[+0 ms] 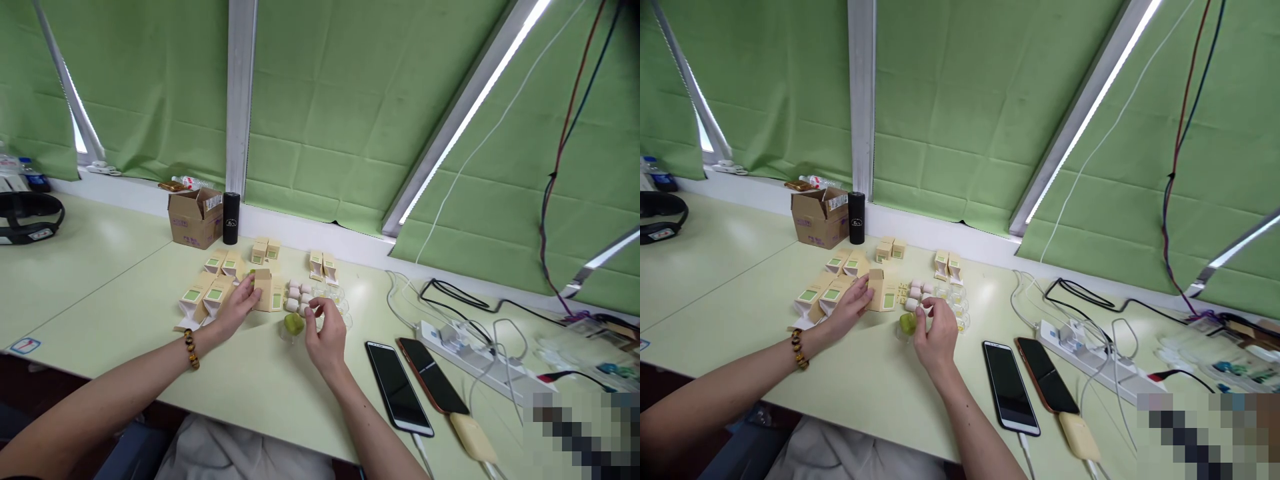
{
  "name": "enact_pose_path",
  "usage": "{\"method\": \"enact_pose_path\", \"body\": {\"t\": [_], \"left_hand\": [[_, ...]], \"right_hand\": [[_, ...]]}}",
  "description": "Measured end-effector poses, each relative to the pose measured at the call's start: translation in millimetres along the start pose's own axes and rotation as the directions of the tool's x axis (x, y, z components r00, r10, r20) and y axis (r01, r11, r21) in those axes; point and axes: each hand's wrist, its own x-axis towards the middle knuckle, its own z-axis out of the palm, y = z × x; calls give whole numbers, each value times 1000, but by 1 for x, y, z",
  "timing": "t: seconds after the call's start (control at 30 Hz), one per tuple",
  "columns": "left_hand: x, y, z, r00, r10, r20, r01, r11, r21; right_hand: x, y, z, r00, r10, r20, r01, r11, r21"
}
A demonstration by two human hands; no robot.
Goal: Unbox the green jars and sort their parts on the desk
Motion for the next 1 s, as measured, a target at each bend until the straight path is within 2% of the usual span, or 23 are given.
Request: {"method": "enact_pose_path", "body": {"t": [0.1, 0.3, 0.47, 0.6, 0.7, 0.87, 0.93, 1.0], "left_hand": [[1, -7, -3, 995, -101, -7, 99, 989, -110], [-4, 4, 6, 989, -120, 81, 137, 957, -255], [-8, 21, 18, 982, -118, 148, 155, 950, -272], [-5, 30, 26, 979, -87, 185, 131, 962, -241], [3, 34, 31, 988, -76, 132, 107, 964, -244], [20, 41, 39, 995, -47, -84, 36, 991, -133], [22, 41, 41, 994, 22, -109, -32, 995, -94], [20, 38, 43, 991, 111, -72, -116, 991, -62]], "right_hand": [[-1, -4, -1, 999, -34, -31, 37, 996, 86], [-3, -15, 3, 995, -53, 90, 35, 981, 191], [14, -25, -2, 968, 12, 251, -93, 945, 313], [32, -32, -2, 921, 43, 387, -250, 827, 503], [42, -33, 3, 906, 71, 418, -343, 701, 625], [55, -30, 14, 916, 131, 380, -379, 595, 709], [58, -27, 16, 921, 174, 348, -385, 541, 748], [58, -22, 17, 921, 222, 320, -390, 506, 770]]}}
